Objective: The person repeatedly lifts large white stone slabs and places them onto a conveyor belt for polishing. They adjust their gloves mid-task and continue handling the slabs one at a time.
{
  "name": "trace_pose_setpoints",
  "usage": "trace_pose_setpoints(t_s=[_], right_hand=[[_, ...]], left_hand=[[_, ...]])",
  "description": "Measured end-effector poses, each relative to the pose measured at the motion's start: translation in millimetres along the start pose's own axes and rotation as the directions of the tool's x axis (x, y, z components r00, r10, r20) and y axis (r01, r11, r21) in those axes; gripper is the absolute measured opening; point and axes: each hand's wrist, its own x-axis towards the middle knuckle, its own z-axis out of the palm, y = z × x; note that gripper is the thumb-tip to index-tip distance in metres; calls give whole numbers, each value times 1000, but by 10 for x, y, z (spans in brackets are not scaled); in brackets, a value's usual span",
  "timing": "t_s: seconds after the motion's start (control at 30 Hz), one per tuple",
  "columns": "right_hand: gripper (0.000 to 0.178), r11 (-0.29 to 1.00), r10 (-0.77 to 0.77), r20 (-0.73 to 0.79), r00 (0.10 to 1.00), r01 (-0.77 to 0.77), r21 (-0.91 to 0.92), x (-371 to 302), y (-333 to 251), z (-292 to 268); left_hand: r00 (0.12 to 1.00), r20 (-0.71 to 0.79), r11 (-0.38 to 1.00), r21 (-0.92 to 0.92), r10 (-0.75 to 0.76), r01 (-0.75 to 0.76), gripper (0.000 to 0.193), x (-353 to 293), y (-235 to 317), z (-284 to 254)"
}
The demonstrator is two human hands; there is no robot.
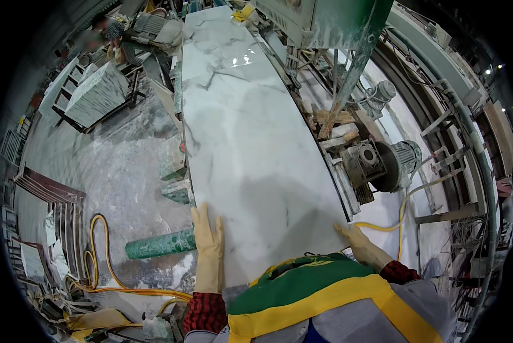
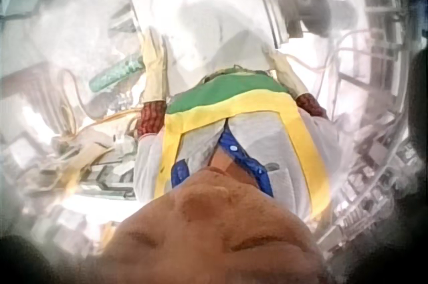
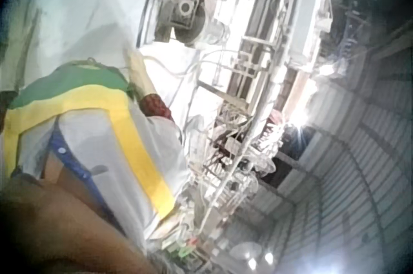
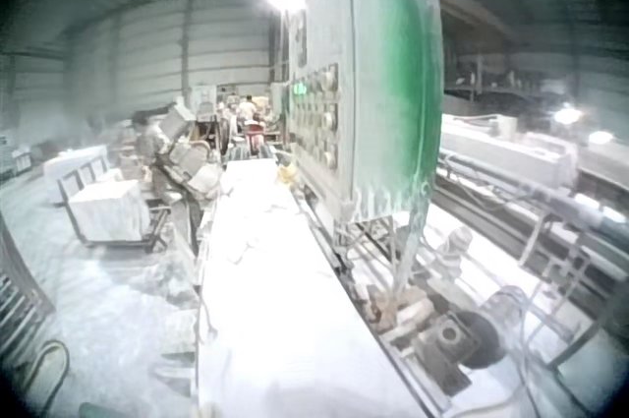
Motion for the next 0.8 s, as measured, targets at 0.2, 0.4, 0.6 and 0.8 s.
trace_pose_setpoints(t_s=[0.2,0.4,0.6,0.8], right_hand=[[79,853,-299,-192,935,172,-492,279,-657,-244],[80,544,-718,-16,696,546,-638,1033,-926,378],[78,467,-837,-87,540,623,-628,1797,-1305,476],[75,450,-792,3,611,587,-673,1693,-1309,678]], left_hand=[[915,323,906,263,241,-331,57,220,797,-408],[895,299,884,236,330,-405,54,287,722,-244],[909,240,889,234,341,-395,55,351,651,-165],[902,290,892,226,321,-390,50,236,624,-266]])
